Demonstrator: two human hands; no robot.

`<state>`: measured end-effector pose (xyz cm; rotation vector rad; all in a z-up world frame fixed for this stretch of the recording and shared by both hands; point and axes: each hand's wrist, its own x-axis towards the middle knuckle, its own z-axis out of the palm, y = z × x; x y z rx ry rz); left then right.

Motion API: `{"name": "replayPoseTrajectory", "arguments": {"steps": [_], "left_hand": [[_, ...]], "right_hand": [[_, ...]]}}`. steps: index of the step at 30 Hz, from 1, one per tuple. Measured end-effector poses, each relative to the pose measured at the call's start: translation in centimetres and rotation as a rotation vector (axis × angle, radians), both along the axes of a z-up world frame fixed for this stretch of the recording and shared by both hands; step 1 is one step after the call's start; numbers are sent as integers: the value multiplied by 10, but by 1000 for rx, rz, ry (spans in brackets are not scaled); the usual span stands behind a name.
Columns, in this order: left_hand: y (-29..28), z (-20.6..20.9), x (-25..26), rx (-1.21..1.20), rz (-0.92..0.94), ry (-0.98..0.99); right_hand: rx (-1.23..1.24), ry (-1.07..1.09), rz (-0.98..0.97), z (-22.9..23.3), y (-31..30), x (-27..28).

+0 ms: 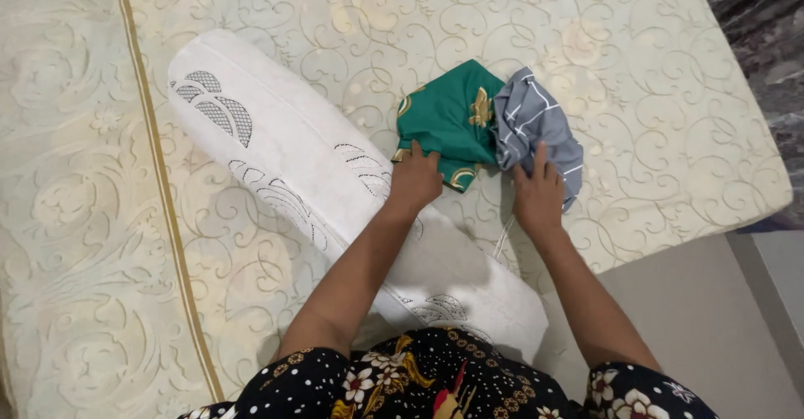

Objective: The recorder puts covers on a pillow and a bolster.

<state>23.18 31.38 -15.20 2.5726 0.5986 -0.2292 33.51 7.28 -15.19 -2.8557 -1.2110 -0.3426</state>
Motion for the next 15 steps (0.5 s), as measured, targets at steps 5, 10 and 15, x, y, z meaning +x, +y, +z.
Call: {"name": "replayPoseTrajectory", "arguments": {"steps": [5,10,15], "left_hand": [[2,19,-14,15,-64,-159],[26,60,-46,113,-166,-148],[84,91,-93,267,-10,-322]], "right_hand": [[79,499,-61,34,-18,-58],[121,1053,-154,69,-10,-106],[173,1098,-276,82,-4,-136]]}}
